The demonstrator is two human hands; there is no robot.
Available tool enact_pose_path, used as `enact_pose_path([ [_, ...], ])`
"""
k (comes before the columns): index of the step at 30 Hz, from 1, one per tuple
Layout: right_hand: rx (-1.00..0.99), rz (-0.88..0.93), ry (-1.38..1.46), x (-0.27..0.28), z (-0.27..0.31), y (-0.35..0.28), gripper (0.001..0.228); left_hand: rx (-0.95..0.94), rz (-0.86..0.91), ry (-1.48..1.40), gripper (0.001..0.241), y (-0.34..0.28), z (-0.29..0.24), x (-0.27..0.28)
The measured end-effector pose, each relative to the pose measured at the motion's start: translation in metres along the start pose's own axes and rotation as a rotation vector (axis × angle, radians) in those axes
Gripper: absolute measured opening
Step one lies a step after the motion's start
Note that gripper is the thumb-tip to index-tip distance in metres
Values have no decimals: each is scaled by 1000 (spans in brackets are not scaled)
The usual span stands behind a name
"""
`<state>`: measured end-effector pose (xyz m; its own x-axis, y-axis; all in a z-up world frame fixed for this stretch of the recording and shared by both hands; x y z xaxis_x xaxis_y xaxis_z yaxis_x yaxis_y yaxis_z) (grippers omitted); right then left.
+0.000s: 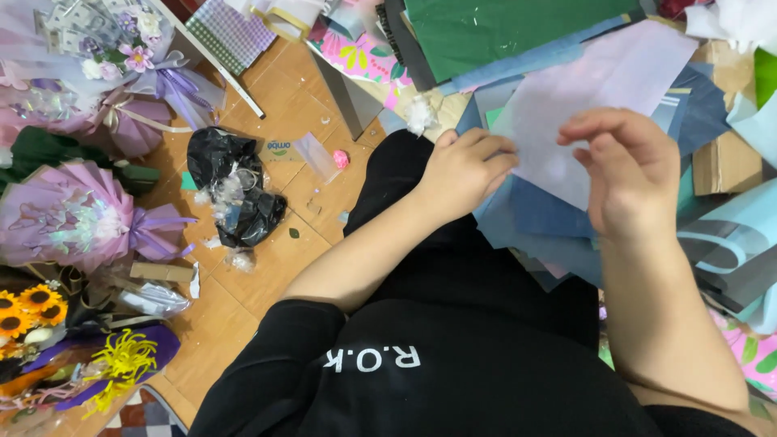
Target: Sorting through a pile of various decorative wrapping papers and plastic sheets to prepare for flower arrangement.
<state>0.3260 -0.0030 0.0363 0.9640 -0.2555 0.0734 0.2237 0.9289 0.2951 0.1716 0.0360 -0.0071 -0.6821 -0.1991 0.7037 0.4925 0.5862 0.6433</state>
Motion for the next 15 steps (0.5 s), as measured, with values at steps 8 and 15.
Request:
enact_pose_path([
  [8,382,-63,-420,32,6,-61,13,90,-59,-135,7,8,13,10],
  [15,446,-64,-373,40,4,-82,16,315,-457,-659,17,-2,28,107],
])
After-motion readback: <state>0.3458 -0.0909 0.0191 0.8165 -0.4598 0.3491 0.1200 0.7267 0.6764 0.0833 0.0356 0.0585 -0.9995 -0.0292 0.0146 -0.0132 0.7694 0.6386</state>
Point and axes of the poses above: each hand's wrist, its own y-axis towards the middle knuckle, its own x-axis out of the back of the hand, z = x × y, the point moved 10 cm from there along y, towards the middle knuckle, and after that the axes turned 10 degrees about x, right-handed, at the moved point
